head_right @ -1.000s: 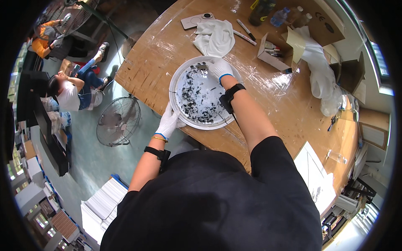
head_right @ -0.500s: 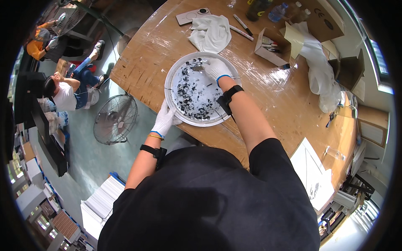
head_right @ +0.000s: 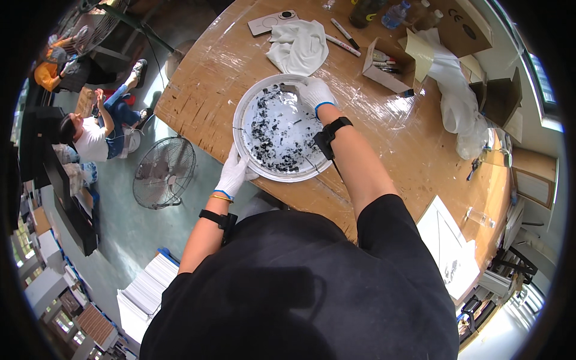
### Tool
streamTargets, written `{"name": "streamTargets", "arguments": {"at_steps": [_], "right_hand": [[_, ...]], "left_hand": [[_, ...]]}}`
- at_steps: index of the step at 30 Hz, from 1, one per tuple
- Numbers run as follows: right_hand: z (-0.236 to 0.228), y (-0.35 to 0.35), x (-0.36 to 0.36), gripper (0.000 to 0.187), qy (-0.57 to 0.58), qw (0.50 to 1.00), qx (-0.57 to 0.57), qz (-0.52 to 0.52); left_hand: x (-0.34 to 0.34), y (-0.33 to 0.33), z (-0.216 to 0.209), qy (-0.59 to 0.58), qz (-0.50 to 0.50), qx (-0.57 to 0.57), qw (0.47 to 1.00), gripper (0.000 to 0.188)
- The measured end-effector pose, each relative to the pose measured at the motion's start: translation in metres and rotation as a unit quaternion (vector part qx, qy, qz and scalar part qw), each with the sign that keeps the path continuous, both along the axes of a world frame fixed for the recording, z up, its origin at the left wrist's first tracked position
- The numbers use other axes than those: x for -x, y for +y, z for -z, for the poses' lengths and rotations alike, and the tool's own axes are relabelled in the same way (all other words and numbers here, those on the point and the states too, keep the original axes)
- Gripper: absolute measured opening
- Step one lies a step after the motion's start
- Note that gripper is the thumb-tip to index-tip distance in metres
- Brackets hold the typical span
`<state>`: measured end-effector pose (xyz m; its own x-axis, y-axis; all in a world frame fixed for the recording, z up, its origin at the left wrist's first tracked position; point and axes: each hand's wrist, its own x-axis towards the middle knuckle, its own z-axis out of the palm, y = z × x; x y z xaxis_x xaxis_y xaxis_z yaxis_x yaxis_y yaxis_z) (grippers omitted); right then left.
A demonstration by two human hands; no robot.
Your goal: The recorder is cleaning or preparing small black components in a bucket of liquid, possibly water or a solvent.
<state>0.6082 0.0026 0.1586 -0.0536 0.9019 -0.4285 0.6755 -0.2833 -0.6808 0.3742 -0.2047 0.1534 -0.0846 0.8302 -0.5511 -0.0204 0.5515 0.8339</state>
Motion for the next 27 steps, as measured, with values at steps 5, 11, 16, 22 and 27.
{"name": "streamTargets", "arguments": {"at_steps": [5, 11, 16, 22, 27], "right_hand": [[-0.01, -0.003, 0.013, 0.038, -0.063, 0.995, -0.066, -0.044], [-0.012, -0.004, 0.003, 0.037, -0.047, 0.998, -0.029, -0.028], [-0.016, -0.016, 0.044, 0.036, -0.124, 0.985, -0.04, -0.116], [-0.017, -0.003, 0.022, 0.037, -0.093, 0.99, -0.071, -0.079], [-0.021, -0.021, 0.034, 0.037, -0.1, 0.981, -0.096, -0.133]], "left_hand": [[0.006, 0.002, 0.006, 0.007, 0.031, -0.038, 0.999, 0.054], [0.003, 0.002, -0.005, -0.043, 0.025, 0.034, 0.998, 0.053], [0.004, 0.0, 0.015, -0.012, 0.038, 0.009, 0.999, 0.054], [0.003, 0.001, -0.003, -0.026, 0.024, 0.034, 0.999, 0.054], [0.008, -0.004, 0.015, -0.029, 0.033, 0.03, 0.999, 0.052]]}}
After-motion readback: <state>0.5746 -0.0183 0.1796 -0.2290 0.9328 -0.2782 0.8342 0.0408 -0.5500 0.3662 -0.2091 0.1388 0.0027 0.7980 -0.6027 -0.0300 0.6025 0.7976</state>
